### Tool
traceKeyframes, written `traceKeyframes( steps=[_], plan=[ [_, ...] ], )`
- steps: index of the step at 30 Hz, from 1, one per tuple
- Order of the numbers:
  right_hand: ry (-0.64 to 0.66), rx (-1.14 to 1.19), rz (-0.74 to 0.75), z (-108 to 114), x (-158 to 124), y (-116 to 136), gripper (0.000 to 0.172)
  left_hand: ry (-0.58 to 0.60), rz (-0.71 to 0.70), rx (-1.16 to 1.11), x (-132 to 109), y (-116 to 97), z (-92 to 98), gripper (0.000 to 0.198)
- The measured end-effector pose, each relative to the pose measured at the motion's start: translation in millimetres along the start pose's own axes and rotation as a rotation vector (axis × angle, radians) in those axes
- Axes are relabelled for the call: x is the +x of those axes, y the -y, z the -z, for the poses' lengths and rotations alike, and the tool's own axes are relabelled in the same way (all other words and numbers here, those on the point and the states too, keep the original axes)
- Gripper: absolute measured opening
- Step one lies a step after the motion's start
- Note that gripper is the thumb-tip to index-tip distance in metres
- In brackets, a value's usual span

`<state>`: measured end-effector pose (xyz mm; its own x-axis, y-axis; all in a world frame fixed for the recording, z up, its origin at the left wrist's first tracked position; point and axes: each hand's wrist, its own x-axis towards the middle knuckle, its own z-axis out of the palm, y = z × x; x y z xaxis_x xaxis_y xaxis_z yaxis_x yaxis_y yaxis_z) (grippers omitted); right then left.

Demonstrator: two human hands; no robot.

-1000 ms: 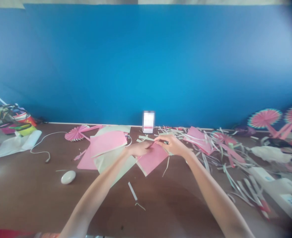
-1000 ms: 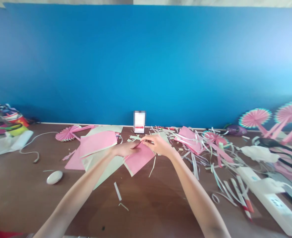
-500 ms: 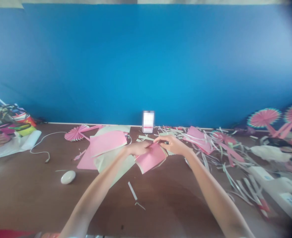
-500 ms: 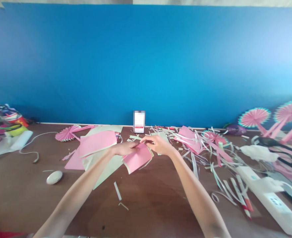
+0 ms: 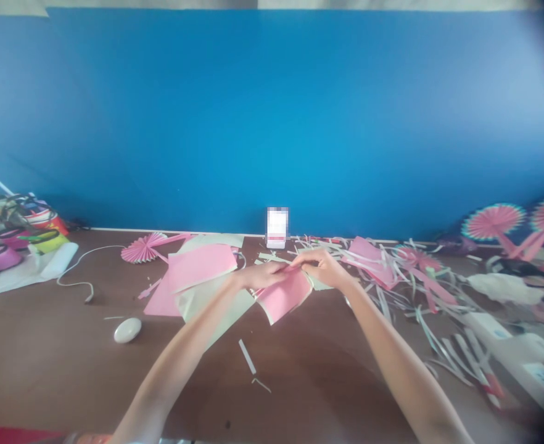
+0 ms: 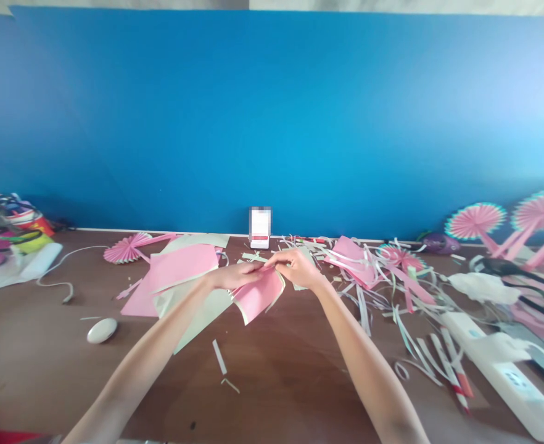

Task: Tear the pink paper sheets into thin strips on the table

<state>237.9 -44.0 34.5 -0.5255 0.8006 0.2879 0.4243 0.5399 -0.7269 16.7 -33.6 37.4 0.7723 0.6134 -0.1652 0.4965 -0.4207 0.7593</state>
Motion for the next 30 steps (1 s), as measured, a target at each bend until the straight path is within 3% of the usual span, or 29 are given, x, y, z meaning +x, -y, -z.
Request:
traceKeyframes(
  steps=[6, 13, 18, 30],
  plan=[
    [0.033, -0.025, 0.029, 2.5, -0.5, 3.0, 0.037, -0.037, 0.011, -0.023, 1.7, -2.7, -1.1, 0.050],
    [0.113, -0.048, 0.019, 8.3, -1.4, 6.1, 0.026, -0.094, -0.019, 0.007, 4.9, 2.7, -3.5, 0.047],
    [0.082, -0.104, -0.063, 4.3, -0.3, 7.2, 0.026, -0.133, -0.053, 0.010, 5.3, 4.2, -5.2, 0.048],
    [0.010, -0.066, -0.087, 5.6, -0.3, -0.3, 0.023, -0.127, -0.068, -0.039, 2.8, 2.4, -3.7, 0.051]
  ],
)
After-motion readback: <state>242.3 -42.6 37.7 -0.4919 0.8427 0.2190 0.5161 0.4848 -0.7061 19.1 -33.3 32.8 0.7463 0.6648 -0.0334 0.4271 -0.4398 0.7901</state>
